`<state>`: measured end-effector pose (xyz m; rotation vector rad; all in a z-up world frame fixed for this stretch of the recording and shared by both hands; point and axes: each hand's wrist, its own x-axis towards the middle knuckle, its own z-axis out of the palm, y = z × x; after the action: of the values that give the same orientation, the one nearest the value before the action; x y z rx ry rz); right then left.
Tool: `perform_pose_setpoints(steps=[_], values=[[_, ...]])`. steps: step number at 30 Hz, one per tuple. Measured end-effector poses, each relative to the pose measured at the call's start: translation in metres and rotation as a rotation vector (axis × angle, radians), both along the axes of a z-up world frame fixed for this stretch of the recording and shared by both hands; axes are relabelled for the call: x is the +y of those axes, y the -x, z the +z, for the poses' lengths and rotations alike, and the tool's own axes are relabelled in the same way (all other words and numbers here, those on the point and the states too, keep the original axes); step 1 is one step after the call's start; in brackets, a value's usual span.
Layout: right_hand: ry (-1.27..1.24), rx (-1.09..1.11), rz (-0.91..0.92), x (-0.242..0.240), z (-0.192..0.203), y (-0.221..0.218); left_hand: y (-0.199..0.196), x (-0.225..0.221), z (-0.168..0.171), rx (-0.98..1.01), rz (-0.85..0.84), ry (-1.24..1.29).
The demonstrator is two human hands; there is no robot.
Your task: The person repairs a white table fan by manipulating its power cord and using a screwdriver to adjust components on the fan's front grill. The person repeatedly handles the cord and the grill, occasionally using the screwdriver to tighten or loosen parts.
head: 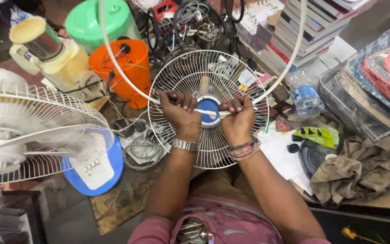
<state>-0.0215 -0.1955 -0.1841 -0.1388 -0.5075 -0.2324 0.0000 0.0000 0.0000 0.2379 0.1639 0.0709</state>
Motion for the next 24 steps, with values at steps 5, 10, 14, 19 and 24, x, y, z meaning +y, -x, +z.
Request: perform_pose_setpoints(steps=[5, 10, 14, 19, 24], values=[[0.787, 0.815, -0.413, 0.018, 0.127, 0.035, -0.004, 0.012, 0.013, 0.082, -0.094, -0.132], [1.681, 0.313, -1.167, 0.009, 0.184, 0.064, -0.011, 0.023, 0.026, 0.03, -0.157, -0.134], [2.11, 0.215, -1.118, 0.018, 0.197, 0.079, -0.022, 0.019, 0.036, -0.004, -0.157, -0.029], [2.456, 0.623, -0.916, 0.031, 0.22, 0.09, -0.021, 0.007, 0.032, 0.045, -0.158, -0.065], [2.054, -0.121, -1.341, 0.03, 0.227, 0.088, -0.018, 0.002, 0.03, 0.08, -0.195, -0.099]])
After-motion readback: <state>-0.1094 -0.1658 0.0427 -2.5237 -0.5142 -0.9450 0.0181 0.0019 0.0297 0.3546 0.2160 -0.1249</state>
